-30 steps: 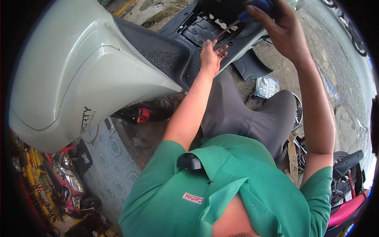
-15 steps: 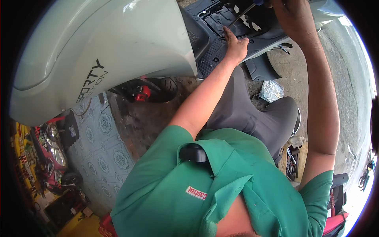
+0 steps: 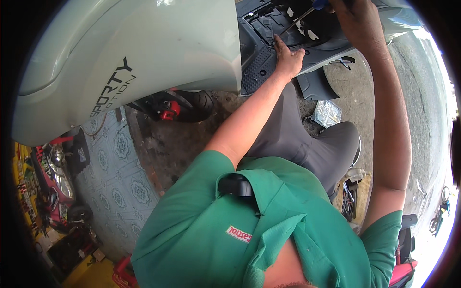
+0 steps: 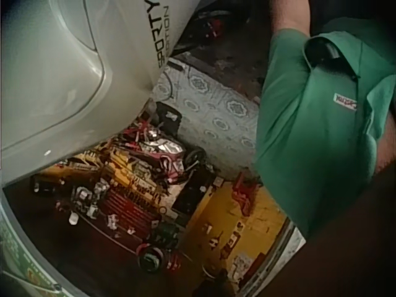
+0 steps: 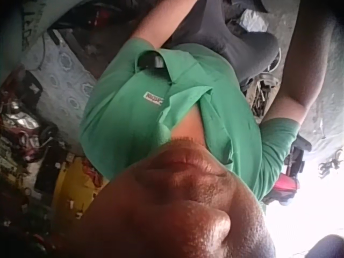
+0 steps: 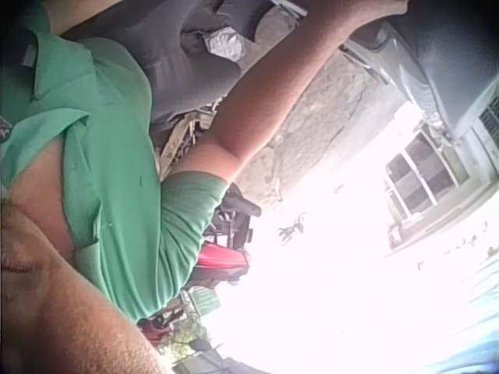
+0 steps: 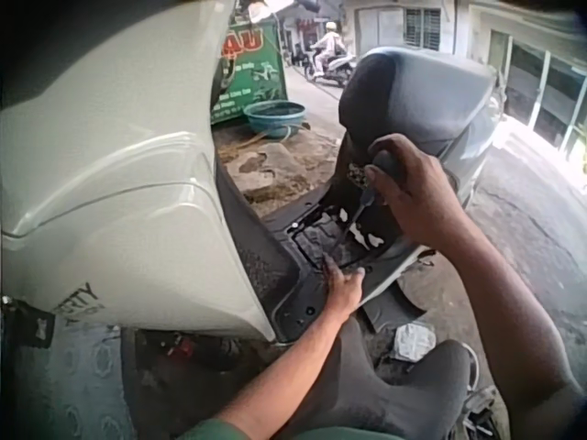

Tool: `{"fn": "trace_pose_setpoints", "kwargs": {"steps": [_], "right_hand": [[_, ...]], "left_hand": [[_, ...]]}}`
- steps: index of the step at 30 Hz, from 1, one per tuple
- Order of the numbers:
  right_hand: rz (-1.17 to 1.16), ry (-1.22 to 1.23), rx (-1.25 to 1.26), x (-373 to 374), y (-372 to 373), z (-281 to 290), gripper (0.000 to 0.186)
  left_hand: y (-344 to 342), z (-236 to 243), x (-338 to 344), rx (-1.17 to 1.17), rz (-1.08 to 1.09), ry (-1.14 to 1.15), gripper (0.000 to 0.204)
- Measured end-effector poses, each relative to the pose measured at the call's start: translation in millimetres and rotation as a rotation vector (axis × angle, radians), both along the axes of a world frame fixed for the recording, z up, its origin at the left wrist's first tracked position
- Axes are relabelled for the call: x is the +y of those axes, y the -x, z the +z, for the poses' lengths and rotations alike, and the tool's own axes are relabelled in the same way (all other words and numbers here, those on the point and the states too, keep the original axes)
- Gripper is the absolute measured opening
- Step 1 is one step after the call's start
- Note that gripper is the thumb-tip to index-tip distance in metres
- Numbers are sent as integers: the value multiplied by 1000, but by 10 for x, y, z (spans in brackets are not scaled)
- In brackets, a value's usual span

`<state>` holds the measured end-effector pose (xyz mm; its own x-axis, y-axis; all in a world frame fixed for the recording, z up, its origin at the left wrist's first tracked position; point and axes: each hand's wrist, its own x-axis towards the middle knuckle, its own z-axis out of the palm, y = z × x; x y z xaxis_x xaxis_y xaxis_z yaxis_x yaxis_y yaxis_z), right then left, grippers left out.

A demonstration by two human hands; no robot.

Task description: Disassembling the body panels and inspecting the battery compartment of a scooter using a screwdriver.

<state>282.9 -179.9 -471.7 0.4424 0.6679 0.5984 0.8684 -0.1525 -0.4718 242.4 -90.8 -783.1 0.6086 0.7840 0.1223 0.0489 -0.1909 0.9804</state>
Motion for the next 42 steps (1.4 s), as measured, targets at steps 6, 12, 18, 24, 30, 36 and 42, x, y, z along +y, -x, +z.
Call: {"fn": "trace_pose_setpoints", "kwargs": {"steps": [6,12,18,24,30,36,42], "right_hand": [[308,38,-117,187,-420,-48,25],[423,-279,646,988,-56,-130,31],[131,-589,404,1538,188,-408,30],[629,-205,1063,1280,45,-160,36],[583,-235,887,1250,-31,-247,52],[385,-340,867,1254,-189,-405,61],[589,-299,849,1165,-172,-457,68]], "left_hand": [[86,331,-215,-79,-221,364,109],[432,425,-156,34,-247,264,105],[790,352,-582,87,-456,-243,76],[816,481,-528,4,-432,102,59],[498,871,202,-280,323,-396,49],[354,1501,424,-246,95,-438,60],[359,1346,577,-116,157,-629,19]]}}
